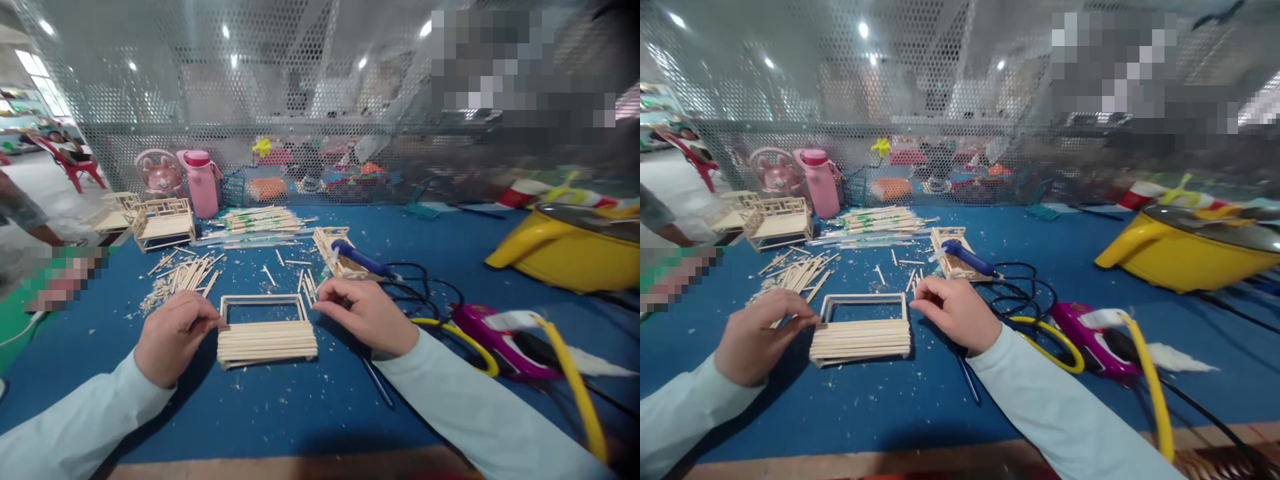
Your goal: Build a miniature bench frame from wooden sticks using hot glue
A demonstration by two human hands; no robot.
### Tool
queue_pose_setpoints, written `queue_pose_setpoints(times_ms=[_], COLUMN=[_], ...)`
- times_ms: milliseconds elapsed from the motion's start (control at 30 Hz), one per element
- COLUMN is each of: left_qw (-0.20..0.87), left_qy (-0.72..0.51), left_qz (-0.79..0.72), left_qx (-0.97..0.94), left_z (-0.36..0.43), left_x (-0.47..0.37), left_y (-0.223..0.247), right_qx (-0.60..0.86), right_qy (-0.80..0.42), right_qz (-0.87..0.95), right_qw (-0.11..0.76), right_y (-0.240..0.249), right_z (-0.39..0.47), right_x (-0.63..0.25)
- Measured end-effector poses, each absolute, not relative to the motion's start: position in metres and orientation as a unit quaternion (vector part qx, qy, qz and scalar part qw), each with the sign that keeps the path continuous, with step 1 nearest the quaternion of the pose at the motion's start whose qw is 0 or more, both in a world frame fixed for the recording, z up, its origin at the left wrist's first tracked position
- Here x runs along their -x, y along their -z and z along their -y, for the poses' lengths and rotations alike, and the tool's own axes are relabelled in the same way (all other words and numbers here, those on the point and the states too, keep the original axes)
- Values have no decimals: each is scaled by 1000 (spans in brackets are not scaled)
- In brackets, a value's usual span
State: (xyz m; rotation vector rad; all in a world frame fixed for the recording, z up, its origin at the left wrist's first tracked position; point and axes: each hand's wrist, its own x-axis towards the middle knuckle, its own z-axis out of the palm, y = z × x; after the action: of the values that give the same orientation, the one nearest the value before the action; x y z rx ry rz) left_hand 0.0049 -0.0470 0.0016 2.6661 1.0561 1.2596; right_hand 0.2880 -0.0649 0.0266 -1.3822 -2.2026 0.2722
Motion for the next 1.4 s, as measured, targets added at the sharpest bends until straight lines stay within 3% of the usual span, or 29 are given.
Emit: queue_pose_setpoints(times_ms=[200,467,600,867,1133,1300,1400], left_qw=[-20,36,42,48,53,115,144], left_qy=[-383,-153,-119,-171,-351,-495,-435], left_qz=[-438,-607,-620,-630,-599,-428,-336], left_qx=[-813,-779,-775,-756,-717,-747,-823], left_z=[30,17,9,7,19,39,50], left_x=[6,16,20,15,13,-19,-48], left_y=[1,4,10,18,-1,-27,-37], right_qx=[496,521,528,542,538,451,379], right_qy=[-85,21,58,62,29,-72,-165], right_qz=[819,752,736,720,694,745,766], right_qw=[277,404,420,429,477,486,492], right_y=[-28,-9,0,2,-7,-37,-50], right_z=[64,55,52,53,57,63,66], right_x=[-286,-297,-299,-304,-302,-258,-229])
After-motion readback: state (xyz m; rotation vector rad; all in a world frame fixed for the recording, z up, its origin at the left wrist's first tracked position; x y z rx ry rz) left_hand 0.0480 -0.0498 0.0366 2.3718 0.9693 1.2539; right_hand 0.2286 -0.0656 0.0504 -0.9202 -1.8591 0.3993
